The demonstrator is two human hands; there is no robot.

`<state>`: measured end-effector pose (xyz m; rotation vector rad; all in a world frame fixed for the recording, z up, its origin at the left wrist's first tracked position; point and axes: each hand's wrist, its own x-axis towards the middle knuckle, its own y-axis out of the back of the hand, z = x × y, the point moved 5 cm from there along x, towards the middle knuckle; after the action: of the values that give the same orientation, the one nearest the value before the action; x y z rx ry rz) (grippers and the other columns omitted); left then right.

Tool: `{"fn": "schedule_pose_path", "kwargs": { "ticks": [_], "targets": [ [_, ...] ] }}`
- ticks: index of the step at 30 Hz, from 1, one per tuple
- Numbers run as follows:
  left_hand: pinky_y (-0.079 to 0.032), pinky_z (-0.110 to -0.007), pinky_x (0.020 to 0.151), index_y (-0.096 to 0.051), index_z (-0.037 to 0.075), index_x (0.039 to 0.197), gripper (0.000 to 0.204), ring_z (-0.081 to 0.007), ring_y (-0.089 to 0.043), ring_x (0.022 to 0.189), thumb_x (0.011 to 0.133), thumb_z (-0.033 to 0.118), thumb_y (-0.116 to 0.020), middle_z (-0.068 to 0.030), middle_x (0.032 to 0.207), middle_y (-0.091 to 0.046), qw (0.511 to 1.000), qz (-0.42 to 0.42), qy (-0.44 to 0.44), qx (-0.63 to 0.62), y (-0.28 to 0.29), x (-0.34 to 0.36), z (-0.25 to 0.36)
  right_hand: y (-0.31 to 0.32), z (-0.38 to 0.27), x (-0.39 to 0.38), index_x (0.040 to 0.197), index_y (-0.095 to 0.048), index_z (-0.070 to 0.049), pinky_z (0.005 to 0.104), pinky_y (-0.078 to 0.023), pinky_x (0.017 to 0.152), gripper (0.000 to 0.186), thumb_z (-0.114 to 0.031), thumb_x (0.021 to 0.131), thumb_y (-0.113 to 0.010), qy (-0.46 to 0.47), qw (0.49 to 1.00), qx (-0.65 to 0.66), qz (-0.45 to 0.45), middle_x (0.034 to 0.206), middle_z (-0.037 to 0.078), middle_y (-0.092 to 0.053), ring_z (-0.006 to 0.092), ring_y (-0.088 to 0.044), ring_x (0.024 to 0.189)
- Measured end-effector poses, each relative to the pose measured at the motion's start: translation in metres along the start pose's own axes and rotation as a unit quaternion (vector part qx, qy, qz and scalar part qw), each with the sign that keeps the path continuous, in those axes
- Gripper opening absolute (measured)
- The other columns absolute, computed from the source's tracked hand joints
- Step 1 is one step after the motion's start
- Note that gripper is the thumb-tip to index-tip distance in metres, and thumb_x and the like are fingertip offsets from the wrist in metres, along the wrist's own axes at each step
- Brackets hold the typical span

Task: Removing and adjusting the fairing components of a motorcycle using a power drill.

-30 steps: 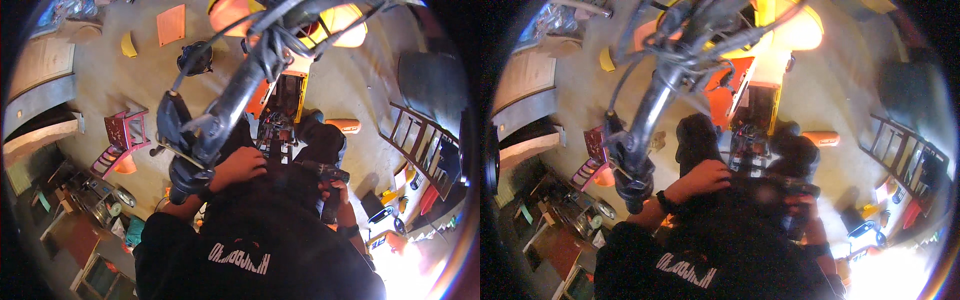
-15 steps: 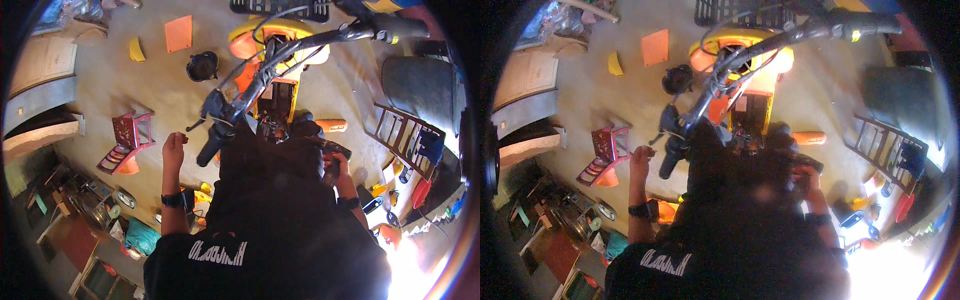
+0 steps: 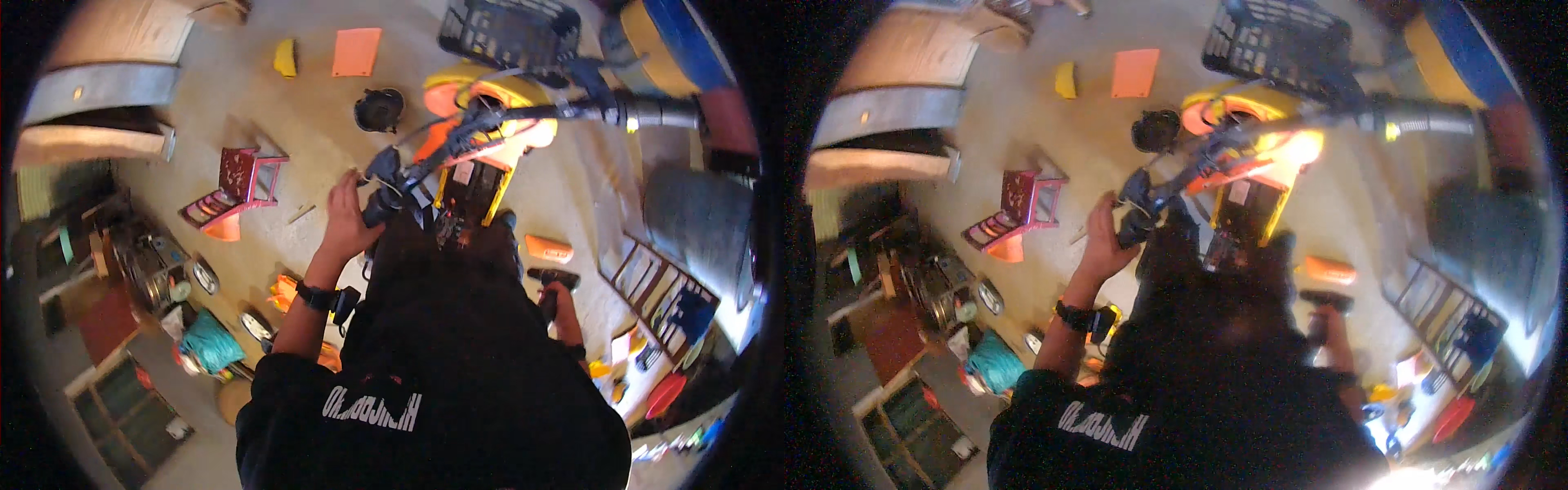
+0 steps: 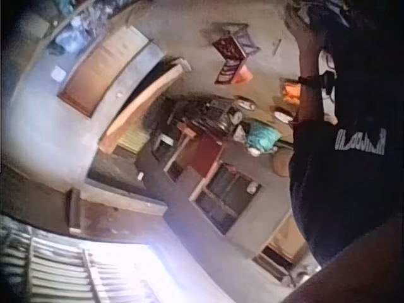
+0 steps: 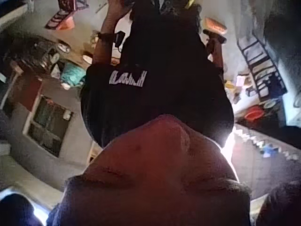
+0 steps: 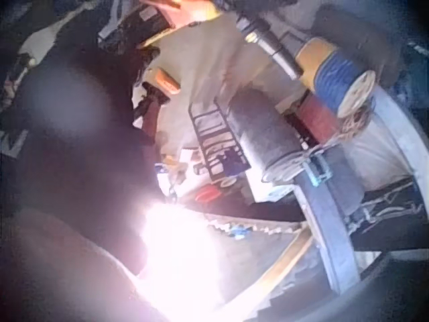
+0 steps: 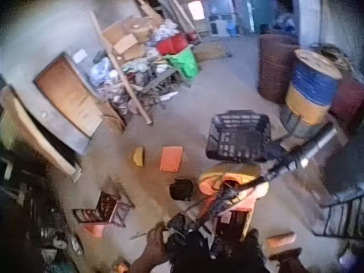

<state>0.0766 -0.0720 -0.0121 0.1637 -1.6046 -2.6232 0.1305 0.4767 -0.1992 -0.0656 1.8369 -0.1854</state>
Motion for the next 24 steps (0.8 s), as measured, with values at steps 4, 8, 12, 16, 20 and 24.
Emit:
{"fn": "schedule_pose_path", "kwargs": {
  "ticks": [4, 8, 12, 16, 20, 24],
  "targets": [
    [-0.022, -0.057, 0.112, -0.030, -0.002, 0.140, 0.099, -0.0424, -0.033, 0.134, 0.061, 0.023, -0.084, -0.0251, 0.138, -0.039, 0.995, 0.005, -0.040, -0.087, -0.001, 0.002, -0.005, 0.011, 0.000, -0.012, 0.089, -0.064, -0.002, 0.0322, -0.051, 0.065, 0.024, -0.024, 0.078, -0.065, -0.051, 0.988, -0.107, 0.094, 0.077, 0.009, -0.065, 0.0202, -0.063, 0.068],
    [-0.026, -0.058, 0.108, -0.030, -0.004, 0.139, 0.098, -0.0414, -0.041, 0.124, 0.065, 0.035, -0.082, -0.0241, 0.130, -0.044, 0.994, -0.022, -0.045, -0.101, 0.001, -0.001, 0.002, 0.011, -0.010, -0.021, 0.089, -0.064, -0.001, 0.0321, -0.051, 0.066, 0.025, -0.024, 0.077, -0.066, -0.033, 0.962, -0.234, 0.140, 0.078, 0.009, -0.066, 0.0200, -0.063, 0.069],
    [-0.033, -0.055, 0.099, -0.027, -0.006, 0.142, 0.102, -0.0420, -0.043, 0.123, 0.071, 0.049, -0.076, -0.0253, 0.130, -0.046, 0.962, -0.139, -0.126, -0.198, 0.001, 0.014, -0.018, -0.019, -0.014, -0.071, 0.090, -0.064, -0.001, 0.0320, -0.051, 0.066, 0.026, -0.023, 0.077, -0.066, -0.024, 0.919, -0.329, 0.217, 0.078, 0.009, -0.066, 0.0198, -0.063, 0.070],
    [-0.032, -0.055, 0.102, -0.025, -0.006, 0.144, 0.105, -0.0443, -0.042, 0.126, 0.072, 0.052, -0.074, -0.0279, 0.134, -0.044, 0.928, -0.101, -0.213, -0.288, -0.009, 0.023, -0.028, -0.065, -0.009, -0.116, 0.090, -0.065, 0.000, 0.0319, -0.050, 0.066, 0.027, -0.023, 0.077, -0.067, -0.031, 0.881, -0.391, 0.264, 0.079, 0.009, -0.066, 0.0196, -0.064, 0.071],
    [-0.031, -0.054, 0.109, -0.022, -0.007, 0.145, 0.103, -0.0429, -0.038, 0.133, 0.074, 0.047, -0.074, -0.0288, 0.141, -0.038, 0.925, -0.140, -0.206, -0.289, -0.020, 0.027, -0.030, -0.109, -0.010, -0.131, 0.091, -0.065, 0.001, 0.0318, -0.050, 0.067, 0.028, -0.023, 0.077, -0.068, -0.041, 0.851, -0.445, 0.275, 0.079, 0.009, -0.067, 0.0195, -0.064, 0.071],
    [-0.023, -0.046, 0.116, -0.026, -0.003, 0.146, 0.086, -0.0423, -0.031, 0.139, 0.083, 0.035, -0.069, -0.0301, 0.147, -0.033, 0.863, -0.185, -0.225, -0.413, -0.031, 0.032, -0.035, -0.148, -0.008, -0.112, 0.091, -0.065, 0.001, 0.0317, -0.050, 0.067, 0.029, -0.023, 0.077, -0.069, -0.030, 0.830, -0.489, 0.265, 0.080, 0.009, -0.067, 0.0193, -0.064, 0.072]
  ]
}}
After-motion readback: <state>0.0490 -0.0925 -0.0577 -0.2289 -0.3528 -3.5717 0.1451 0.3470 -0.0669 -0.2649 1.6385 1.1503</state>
